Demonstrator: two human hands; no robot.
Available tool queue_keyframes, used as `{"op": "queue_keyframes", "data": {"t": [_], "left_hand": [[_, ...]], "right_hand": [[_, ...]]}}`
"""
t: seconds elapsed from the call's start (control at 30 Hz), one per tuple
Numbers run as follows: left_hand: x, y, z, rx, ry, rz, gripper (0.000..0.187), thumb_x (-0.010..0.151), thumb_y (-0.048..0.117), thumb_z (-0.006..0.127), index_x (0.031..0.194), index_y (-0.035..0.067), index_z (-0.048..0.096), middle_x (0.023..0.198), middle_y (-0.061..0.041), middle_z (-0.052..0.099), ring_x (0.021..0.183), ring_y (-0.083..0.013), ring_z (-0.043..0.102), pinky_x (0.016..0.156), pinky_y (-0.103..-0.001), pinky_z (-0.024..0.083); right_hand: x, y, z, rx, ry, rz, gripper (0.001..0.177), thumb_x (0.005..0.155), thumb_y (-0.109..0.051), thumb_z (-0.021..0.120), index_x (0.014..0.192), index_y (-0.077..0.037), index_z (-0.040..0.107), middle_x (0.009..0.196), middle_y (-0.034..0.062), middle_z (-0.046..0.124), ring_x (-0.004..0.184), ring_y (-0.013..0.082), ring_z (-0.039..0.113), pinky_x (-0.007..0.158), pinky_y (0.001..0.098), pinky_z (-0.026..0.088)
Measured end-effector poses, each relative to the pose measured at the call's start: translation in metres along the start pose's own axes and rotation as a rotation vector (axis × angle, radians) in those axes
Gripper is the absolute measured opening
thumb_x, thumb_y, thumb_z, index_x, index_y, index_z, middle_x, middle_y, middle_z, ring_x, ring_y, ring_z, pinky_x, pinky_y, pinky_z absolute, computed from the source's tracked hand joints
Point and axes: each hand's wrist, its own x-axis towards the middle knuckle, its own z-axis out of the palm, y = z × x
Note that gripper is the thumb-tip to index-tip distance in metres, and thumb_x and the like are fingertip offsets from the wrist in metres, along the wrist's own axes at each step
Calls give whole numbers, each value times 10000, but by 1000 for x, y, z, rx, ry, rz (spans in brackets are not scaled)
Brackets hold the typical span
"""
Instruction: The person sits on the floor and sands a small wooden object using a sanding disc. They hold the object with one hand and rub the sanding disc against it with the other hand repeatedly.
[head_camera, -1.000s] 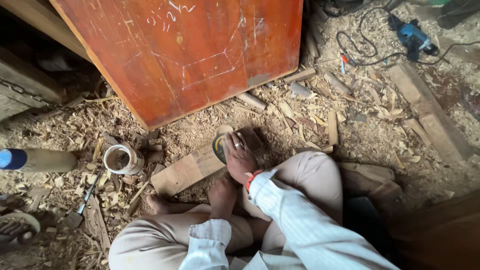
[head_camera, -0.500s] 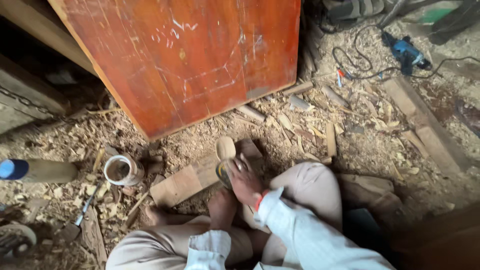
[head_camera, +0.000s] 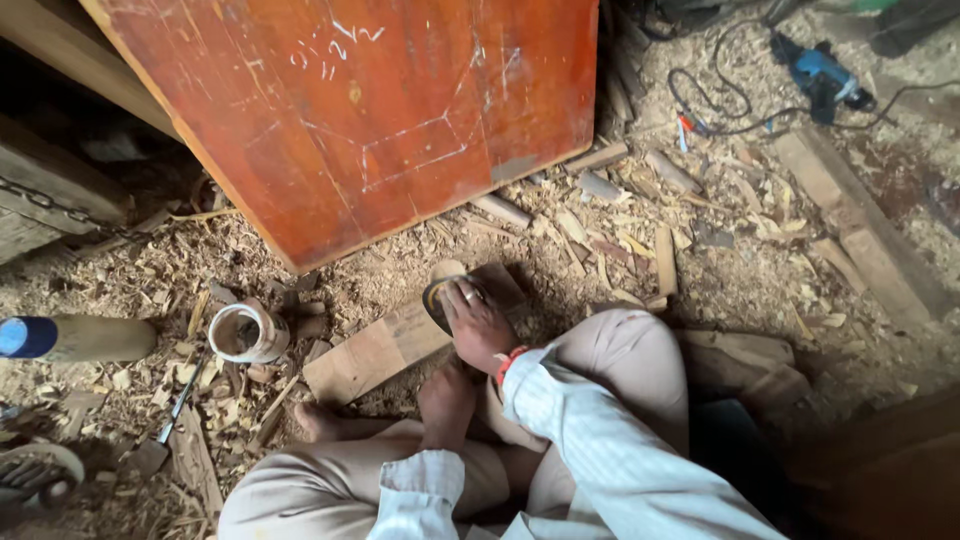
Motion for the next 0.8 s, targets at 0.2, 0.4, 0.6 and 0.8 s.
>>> {"op": "queue_keyframes", "data": {"t": [0.2, 0.4, 0.6, 0.8], "left_hand": [[5, 0, -1, -33, 51, 15, 228, 890, 308, 655, 901, 81, 675, 796, -149, 710, 699, -349, 737, 616, -479, 605], [-38, -14, 13, 44, 246, 163, 171, 851, 272, 684, 840, 105, 648, 768, -126, 661, 634, -322, 680, 557, -458, 564], [1, 2, 6, 8, 243, 179, 226, 795, 296, 697, 818, 72, 671, 716, -156, 673, 623, -362, 694, 559, -496, 572], [4, 1, -4, -79, 7, -10, 205, 836, 254, 660, 877, 55, 690, 819, -198, 724, 738, -397, 733, 665, -521, 598]], "right_hand": [[16, -5, -21, -14, -81, 26, 550, 881, -82, 504, 1413, 58, 512, 1470, 209, 515, 1364, 380, 494, 1083, 495, 440], [-8, -21, -12, 277, -256, 387, 489, 970, -84, 447, 1449, -5, 511, 1493, 206, 507, 1290, 406, 521, 1028, 471, 488], [6, 1, -6, 54, -42, 37, 470, 965, -80, 476, 1420, 24, 538, 1484, 193, 498, 1342, 378, 511, 1068, 476, 469], [6, -2, -7, -4, -31, 59, 560, 862, -45, 486, 1406, 78, 532, 1508, 200, 486, 1408, 368, 448, 1131, 454, 415]]}}
